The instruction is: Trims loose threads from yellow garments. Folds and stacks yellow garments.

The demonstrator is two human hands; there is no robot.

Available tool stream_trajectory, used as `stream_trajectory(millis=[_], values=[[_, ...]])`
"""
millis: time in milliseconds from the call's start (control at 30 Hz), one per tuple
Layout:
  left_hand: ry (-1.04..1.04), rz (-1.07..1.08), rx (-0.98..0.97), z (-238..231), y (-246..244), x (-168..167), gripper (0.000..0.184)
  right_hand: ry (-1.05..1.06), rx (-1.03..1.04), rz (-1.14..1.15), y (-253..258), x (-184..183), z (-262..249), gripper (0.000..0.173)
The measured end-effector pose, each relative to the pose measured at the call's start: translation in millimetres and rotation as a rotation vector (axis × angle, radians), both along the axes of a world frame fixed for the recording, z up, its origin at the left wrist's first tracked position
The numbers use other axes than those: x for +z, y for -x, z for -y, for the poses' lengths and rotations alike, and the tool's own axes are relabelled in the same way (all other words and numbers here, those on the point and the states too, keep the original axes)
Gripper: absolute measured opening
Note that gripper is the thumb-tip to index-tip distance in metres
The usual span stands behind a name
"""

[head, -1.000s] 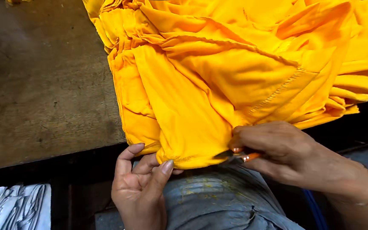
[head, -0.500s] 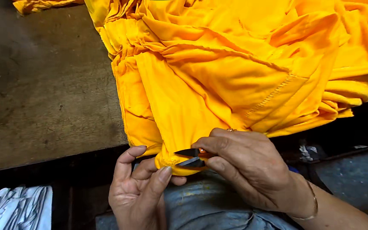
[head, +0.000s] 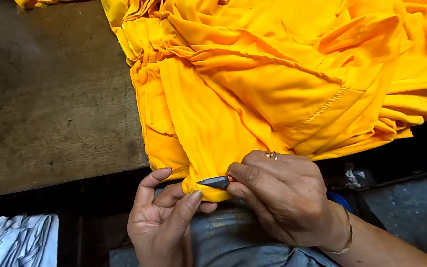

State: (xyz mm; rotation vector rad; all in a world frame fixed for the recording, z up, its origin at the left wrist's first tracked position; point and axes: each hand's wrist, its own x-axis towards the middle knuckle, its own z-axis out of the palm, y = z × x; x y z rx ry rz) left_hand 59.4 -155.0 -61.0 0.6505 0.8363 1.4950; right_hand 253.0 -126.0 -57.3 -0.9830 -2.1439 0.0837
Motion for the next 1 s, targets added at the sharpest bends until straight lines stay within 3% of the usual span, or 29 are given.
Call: stream_trajectory(millis=[100, 267, 367, 433, 567, 733, 800, 900, 1000], values=[[0.022, 0.003, 0.008, -1, 0, -2, 0.049, 0.067, 0.026, -0.077, 2, -4, -2, 0.031], [0.038, -0.059, 0.005, 0, 0, -4, 0.053, 0.413, 0.143, -0.593, -2, -8, -1, 0.033], [-0.015, -0.141, -0.012, 1, 1, -6, 0.062, 0.376, 0.142, -0.540, -1, -5, 1, 0.032], [-0.078, -0.235, -0.015, 2, -1, -6, 0.071, 0.305, 0.149, -0.463, 4, 0, 1, 0.042], [-0.164, -0.364, -0.020, 3, -3, -6, 0.075, 0.259, 0.211, -0.457, 16, 3, -7, 0.011], [-0.122, -0.377, -0.026, 1, 2, -12, 0.074, 0.562, 0.413, -0.760, -4, 14, -8, 0.009], [-0.090, -0.356, -0.029, 1, 3, -13, 0.074, 0.575, 0.521, -0.630, -18, 13, -6, 0.019], [-0.049, -0.273, -0.065, 2, 0, -11, 0.074, 0.361, 0.266, -0.289, -13, 0, 1, 0.030], [-0.068, -0.237, -0.115, 3, -1, -9, 0.073, 0.251, 0.152, -0.155, -8, -8, 3, 0.011]])
